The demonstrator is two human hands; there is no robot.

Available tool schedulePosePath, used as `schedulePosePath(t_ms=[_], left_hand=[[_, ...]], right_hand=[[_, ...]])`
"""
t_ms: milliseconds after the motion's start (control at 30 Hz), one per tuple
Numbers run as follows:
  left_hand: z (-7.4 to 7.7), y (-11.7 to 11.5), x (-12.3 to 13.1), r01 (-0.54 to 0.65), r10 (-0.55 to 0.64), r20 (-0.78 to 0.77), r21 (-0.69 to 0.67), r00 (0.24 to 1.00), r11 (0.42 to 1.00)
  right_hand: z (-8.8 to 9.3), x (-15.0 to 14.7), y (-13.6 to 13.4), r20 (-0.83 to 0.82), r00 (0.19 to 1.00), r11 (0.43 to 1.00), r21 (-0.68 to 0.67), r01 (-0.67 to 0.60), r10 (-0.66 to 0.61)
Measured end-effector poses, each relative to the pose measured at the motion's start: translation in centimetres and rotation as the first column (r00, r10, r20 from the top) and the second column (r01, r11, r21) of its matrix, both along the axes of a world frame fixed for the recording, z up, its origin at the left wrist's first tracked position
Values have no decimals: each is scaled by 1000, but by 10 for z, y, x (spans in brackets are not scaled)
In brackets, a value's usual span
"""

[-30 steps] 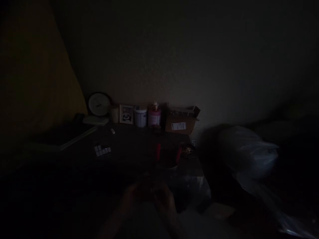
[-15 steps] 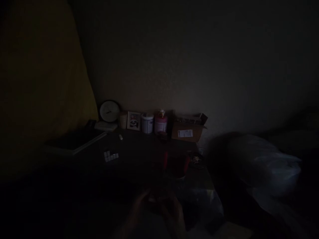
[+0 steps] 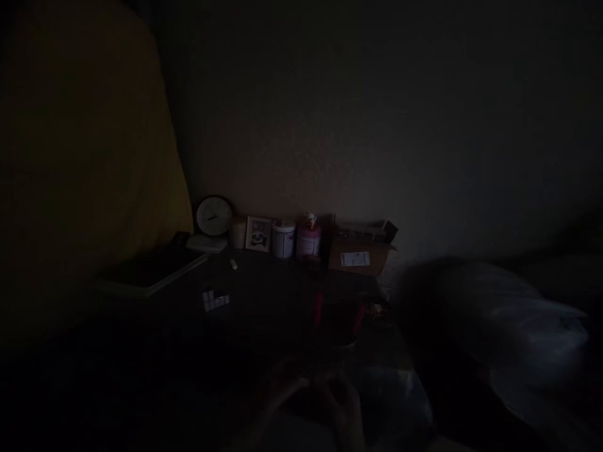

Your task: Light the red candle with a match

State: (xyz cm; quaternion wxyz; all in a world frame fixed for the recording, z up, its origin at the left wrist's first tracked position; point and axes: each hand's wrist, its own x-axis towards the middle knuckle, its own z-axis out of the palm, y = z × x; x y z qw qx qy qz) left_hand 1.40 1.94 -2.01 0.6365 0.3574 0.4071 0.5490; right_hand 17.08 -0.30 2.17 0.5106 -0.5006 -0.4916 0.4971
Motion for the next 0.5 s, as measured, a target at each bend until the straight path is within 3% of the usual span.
schedulePosePath(t_ms=[167,333,500], left_hand=[[6,-13,-3,-38,38,23,0,999,999],[10,-15,-2,-37,36,70,9,997,999],[21,-13,1,-64,62,41,56,997,996]], right_hand=[[8,4,4,-112,991,997,3,75,-74],[14,4,5,-111,980,986,-27,162,-164],[10,1,7,-170,981,995,27,101,-94]])
